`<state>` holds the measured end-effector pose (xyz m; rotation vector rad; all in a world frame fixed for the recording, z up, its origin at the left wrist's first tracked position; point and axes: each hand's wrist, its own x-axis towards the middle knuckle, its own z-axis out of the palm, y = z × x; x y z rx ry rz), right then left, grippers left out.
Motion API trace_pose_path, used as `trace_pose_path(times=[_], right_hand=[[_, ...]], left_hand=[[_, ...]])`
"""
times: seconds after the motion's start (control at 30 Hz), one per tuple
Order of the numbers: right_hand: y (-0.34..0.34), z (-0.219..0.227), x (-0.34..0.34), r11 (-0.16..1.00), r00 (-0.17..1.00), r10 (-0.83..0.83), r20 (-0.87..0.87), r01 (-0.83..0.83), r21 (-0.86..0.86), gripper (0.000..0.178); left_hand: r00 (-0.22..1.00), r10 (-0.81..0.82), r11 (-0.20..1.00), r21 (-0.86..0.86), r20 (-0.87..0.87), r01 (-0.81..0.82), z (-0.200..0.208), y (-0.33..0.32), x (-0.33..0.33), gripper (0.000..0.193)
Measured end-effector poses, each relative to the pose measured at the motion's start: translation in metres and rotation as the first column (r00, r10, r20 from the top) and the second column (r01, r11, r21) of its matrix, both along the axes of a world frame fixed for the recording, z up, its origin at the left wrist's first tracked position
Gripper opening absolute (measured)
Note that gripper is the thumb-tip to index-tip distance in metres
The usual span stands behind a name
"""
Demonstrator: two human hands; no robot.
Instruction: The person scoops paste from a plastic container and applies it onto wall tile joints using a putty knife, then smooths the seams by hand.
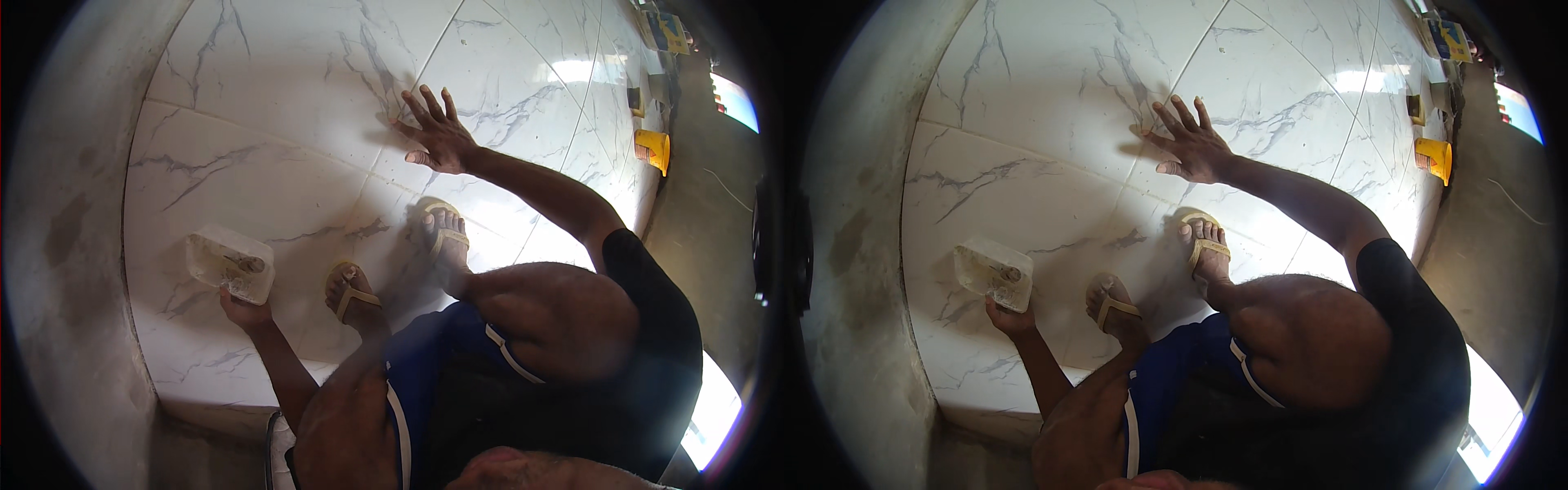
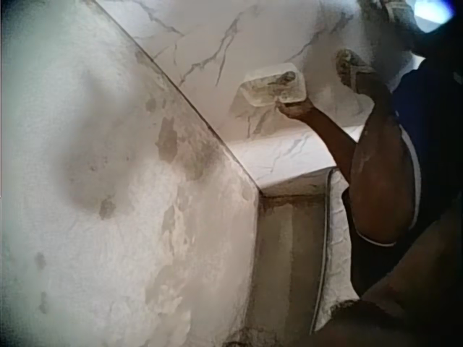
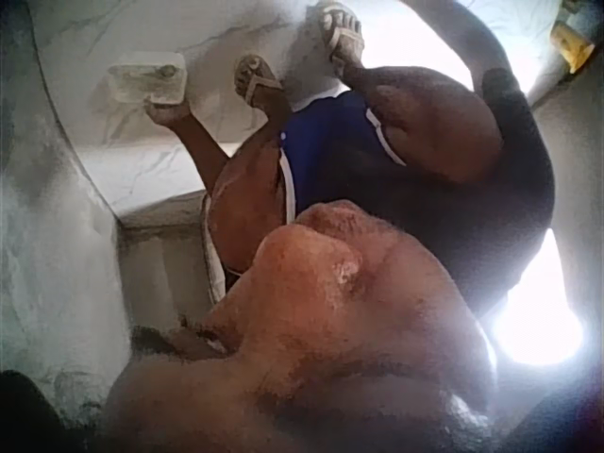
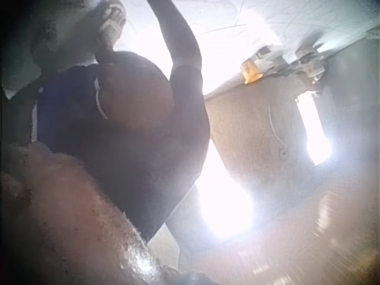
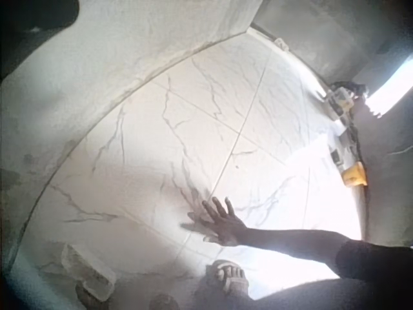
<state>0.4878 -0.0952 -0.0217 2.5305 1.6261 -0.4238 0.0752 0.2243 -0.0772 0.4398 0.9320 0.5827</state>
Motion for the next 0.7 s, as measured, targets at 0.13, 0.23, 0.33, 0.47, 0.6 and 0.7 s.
trace_pose_path(times=[0.13, 0.23, 0.33, 0.47, 0.6, 0.7], right_hand=[[-0.001, -0.009, -0.013, 0.997, 0.986, -0.073, -0.148, 0.073, -0.007, 0.097], [-0.009, -0.010, -0.019, 0.997, 0.998, -0.060, -0.033, 0.058, -0.041, 0.096], [-0.009, 0.009, -0.017, 0.991, 0.993, -0.075, -0.096, 0.064, -0.120, 0.095], [-0.008, 0.011, -0.011, 0.995, 0.996, -0.084, -0.032, 0.082, -0.056, 0.087], [0.003, 0.010, -0.007, 0.999, 1.000, -0.029, 0.006, 0.029, -0.030, 0.080], [-0.003, 0.010, -0.011, 0.999, 0.999, 0.002, 0.048, 0.000, -0.042, 0.076]], left_hand=[[1.000, 0.005, 1.000, 0.008, -0.029, -0.005, 0.003, 0.000, 0.001, 0.074], [1.000, 0.019, 1.000, 0.013, -0.024, -0.018, 0.002, 0.000, -0.001, 0.071], [0.999, 0.042, 0.999, -0.005, 0.005, -0.042, -0.001, -0.001, -0.004, 0.068], [0.998, 0.042, 0.999, 0.008, -0.043, -0.042, 0.000, -0.003, -0.005, 0.069], [1.000, 0.018, 1.000, 0.006, -0.024, -0.018, -0.001, 0.000, -0.002, 0.068], [0.998, 0.047, 0.999, 0.008, -0.031, -0.047, 0.003, -0.002, -0.003, 0.068]])
